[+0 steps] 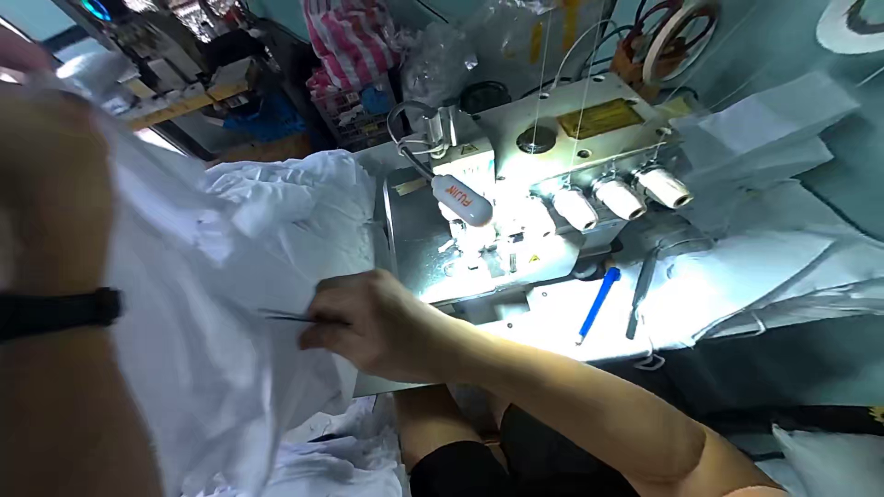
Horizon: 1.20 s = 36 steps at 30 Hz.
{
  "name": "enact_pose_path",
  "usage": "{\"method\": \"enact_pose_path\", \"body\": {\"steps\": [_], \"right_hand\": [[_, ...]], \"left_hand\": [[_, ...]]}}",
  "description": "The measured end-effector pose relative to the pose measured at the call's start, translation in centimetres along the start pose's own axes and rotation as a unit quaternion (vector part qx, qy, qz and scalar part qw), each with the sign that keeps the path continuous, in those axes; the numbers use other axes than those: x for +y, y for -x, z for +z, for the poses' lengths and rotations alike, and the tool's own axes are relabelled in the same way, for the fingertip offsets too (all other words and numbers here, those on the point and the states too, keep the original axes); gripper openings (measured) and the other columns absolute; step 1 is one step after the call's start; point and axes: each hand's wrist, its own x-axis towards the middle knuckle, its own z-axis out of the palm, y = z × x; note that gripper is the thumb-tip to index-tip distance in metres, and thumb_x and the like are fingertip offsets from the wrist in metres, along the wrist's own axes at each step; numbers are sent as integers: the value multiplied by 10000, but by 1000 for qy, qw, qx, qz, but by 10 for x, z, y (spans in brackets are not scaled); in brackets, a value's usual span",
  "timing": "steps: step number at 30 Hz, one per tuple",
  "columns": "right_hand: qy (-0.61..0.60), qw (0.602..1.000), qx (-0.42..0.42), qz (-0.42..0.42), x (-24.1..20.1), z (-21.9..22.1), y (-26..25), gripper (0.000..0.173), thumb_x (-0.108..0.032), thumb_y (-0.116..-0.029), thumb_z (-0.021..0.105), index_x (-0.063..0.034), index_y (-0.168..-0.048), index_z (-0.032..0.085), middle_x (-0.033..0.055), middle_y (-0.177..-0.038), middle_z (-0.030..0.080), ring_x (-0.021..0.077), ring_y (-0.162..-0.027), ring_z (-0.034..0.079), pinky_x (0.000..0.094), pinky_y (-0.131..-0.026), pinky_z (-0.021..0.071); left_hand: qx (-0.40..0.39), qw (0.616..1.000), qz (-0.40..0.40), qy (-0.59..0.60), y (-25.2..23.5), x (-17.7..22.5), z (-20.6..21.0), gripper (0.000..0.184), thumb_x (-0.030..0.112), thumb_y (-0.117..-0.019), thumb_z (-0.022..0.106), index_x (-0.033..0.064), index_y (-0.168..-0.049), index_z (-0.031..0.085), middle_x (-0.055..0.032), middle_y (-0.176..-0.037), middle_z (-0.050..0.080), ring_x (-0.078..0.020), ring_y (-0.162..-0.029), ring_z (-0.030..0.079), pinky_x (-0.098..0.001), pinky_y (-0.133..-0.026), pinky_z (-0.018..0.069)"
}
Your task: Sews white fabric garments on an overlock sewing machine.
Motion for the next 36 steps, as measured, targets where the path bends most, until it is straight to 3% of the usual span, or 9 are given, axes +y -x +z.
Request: {"method": "enact_pose_path", "body": {"steps": [3, 6, 10, 15, 18, 23, 30, 32, 36], "right_hand": [[42, 998, 44, 17, -5, -27, 52, 186, -94, -959, 656, 11, -809, 689, 56, -736, 623, 66, -673, 573, 183, -621, 473], [58, 998, 10, 16, 6, -44, 116, 174, -94, -961, 644, -7, -810, 650, 83, -772, 636, 91, -716, 596, 190, -652, 489], [62, 996, -12, 57, 28, -47, 180, 140, -104, -928, 646, -19, -817, 653, 78, -790, 633, 81, -721, 590, 170, -662, 488], [1, 997, -11, 76, 37, -45, 206, 166, -118, -954, 651, -6, -832, 644, 83, -824, 640, 69, -764, 607, 149, -696, 501], [39, 996, -31, 73, 36, -45, 214, 127, -100, -911, 651, -12, -821, 653, 81, -793, 620, 87, -720, 590, 162, -650, 488], [115, 986, 57, 107, 43, -29, 219, 138, -118, -909, 660, -24, -809, 651, 66, -781, 615, 79, -703, 588, 162, -637, 499], [121, 980, 129, 94, 40, -25, 201, 118, -92, -902, 676, -2, -827, 669, 81, -824, 663, 66, -752, 619, 147, -692, 515], [88, 986, 110, 84, 38, -14, 196, 114, -79, -894, 675, 5, -819, 657, 95, -813, 656, 100, -749, 626, 178, -687, 527], [30, 997, 31, 58, 51, 23, 179, 59, -19, -836, 677, 34, -812, 665, 137, -788, 649, 196, -736, 649, 271, -670, 544]], "left_hand": [[-54, 993, 92, 50, 10, 94, 22, 276, 11, -978, 492, -161, -1165, 598, -423, -1260, 560, -610, -1236, 504, -740, -1031, 346], [-73, 966, 143, 203, 35, 130, 67, 214, -27, -948, 480, -110, -1006, 669, -287, -1108, 684, -418, -1115, 636, -572, -985, 454], [-98, 912, 150, 369, 89, 164, 116, 158, -20, -859, 479, -29, -771, 610, -99, -698, 635, -109, -669, 623, -298, -648, 502], [-271, 942, 111, 165, 112, 165, 64, 73, 23, -897, 692, 9, -966, 671, -167, -875, 671, -339, -769, 672, -541, -667, 549], [-364, 914, 54, 172, 115, 166, 68, 133, 70, -897, 764, 46, -804, 672, -100, -677, 626, -254, -600, 601, -468, -567, 488], [-303, 897, -31, 321, 127, 187, 101, 63, 14, -953, 641, 24, -894, 625, -119, -708, 583, -204, -523, 515, -361, -468, 439], [-269, 945, 34, 184, 111, 198, 99, 138, 103, -976, 661, -24, -1022, 690, -235, -1040, 676, -426, -920, 667, -631, -769, 512], [-350, 930, -26, 111, 121, 164, 79, 197, 179, -990, 679, -14, -1023, 671, -248, -928, 668, -450, -844, 660, -667, -720, 516], [-517, 839, -165, -24, 146, 88, 72, 232, 181, -938, 757, -40, -1000, 723, -280, -973, 686, -472, -974, 646, -698, -872, 470]]}}
